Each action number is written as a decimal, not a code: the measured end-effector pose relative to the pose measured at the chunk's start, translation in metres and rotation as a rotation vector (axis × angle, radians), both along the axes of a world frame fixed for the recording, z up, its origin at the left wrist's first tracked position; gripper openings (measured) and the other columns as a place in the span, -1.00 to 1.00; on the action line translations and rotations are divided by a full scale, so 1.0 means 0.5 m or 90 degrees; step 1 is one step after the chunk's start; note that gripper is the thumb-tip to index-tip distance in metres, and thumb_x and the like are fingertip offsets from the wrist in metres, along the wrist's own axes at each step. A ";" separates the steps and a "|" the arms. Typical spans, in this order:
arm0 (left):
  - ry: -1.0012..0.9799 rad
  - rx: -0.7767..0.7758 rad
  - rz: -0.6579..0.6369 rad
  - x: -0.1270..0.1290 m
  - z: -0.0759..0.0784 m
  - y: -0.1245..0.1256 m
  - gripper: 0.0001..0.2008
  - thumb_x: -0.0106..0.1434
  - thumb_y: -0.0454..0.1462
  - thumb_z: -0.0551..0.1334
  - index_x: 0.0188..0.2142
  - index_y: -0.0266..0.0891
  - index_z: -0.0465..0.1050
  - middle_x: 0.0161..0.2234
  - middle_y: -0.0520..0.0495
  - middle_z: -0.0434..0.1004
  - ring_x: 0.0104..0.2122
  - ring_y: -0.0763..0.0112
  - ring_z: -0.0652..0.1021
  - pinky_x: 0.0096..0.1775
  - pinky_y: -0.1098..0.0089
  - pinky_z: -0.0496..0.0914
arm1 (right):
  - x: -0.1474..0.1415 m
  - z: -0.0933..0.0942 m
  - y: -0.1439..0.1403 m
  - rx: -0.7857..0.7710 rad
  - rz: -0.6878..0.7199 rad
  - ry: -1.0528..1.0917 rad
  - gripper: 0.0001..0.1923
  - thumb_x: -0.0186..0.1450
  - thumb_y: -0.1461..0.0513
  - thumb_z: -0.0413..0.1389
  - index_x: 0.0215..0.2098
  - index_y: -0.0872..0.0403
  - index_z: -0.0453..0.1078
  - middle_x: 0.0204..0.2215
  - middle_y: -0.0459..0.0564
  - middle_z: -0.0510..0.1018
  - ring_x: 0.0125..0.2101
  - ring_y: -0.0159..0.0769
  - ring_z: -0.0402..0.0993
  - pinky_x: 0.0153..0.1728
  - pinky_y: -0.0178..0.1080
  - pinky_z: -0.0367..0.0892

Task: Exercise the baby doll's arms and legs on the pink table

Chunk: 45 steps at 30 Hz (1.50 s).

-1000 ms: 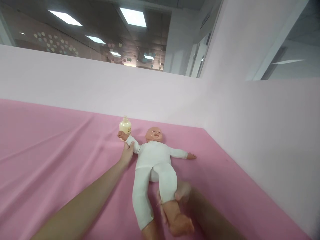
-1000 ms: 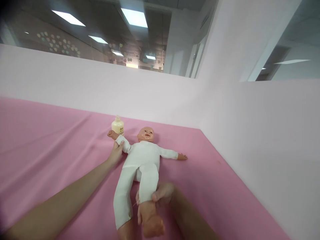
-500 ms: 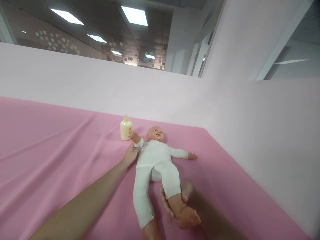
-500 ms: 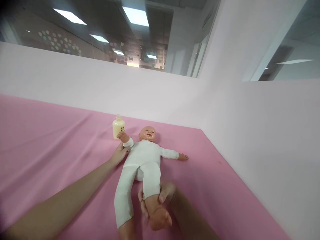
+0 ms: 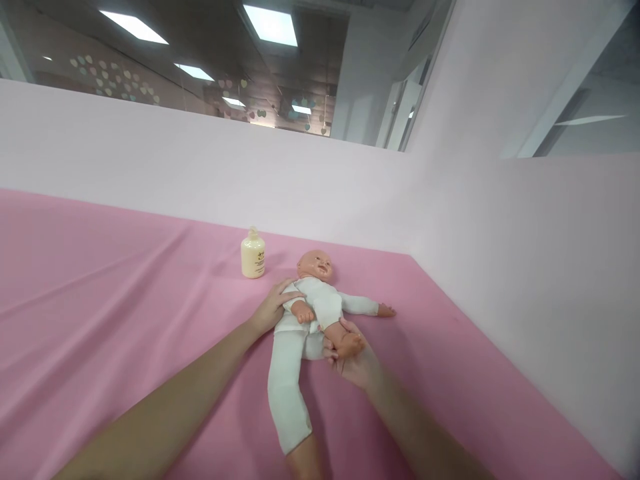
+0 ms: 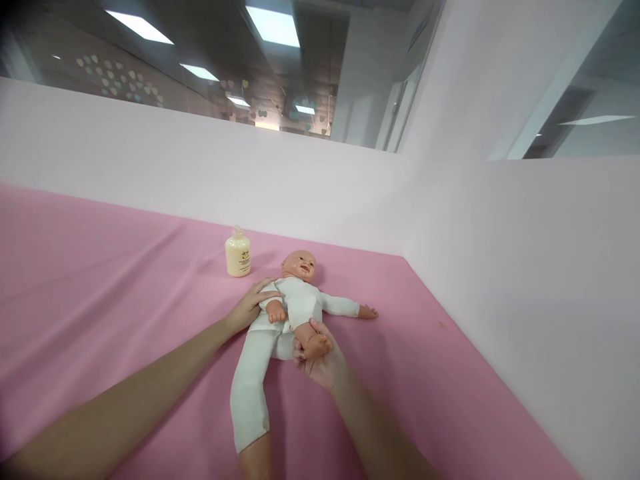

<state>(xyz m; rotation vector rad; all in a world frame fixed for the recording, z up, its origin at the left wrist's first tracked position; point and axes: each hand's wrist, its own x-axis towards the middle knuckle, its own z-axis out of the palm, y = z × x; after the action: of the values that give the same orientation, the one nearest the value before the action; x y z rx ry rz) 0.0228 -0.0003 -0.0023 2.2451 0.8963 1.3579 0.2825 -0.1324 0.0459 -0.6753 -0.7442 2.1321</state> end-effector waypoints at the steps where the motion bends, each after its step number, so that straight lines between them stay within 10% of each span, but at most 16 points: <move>1: 0.003 0.003 0.001 -0.001 -0.001 0.001 -0.55 0.33 -0.38 0.12 0.03 -0.03 0.72 0.35 -0.15 0.43 0.37 0.05 0.35 0.43 -0.15 0.22 | -0.001 0.002 -0.002 -0.018 -0.007 0.002 -0.57 0.47 -0.08 0.08 -0.30 0.10 0.42 -0.48 -0.10 0.47 -0.54 -0.42 0.27 -0.42 -0.31 0.38; 36: 0.023 0.074 0.018 -0.009 0.000 -0.011 -0.57 0.47 -0.33 0.09 0.14 0.01 0.64 0.33 -0.18 0.43 0.37 0.10 0.38 0.38 -0.10 0.29 | -0.007 -0.005 -0.003 -0.002 0.010 0.035 -0.48 0.45 -0.13 0.12 -0.45 0.08 0.34 -0.50 -0.12 0.48 -0.57 -0.44 0.22 -0.24 -0.21 0.42; 45: -0.155 -0.030 0.078 -0.011 0.003 0.001 -0.63 0.40 -0.15 0.23 0.13 -0.16 0.54 0.14 -0.22 0.58 0.18 0.07 0.54 0.31 -0.06 0.38 | -0.009 -0.008 -0.007 0.009 0.013 0.051 -0.45 0.41 -0.17 0.16 -0.49 0.07 0.34 -0.52 -0.12 0.48 -0.56 -0.43 0.21 -0.13 -0.15 0.41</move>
<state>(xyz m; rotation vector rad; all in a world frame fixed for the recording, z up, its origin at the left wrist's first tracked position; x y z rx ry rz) 0.0170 0.0003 -0.0007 1.9636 0.9808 1.6062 0.2781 -0.1358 0.0420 -0.5740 -0.7252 2.1573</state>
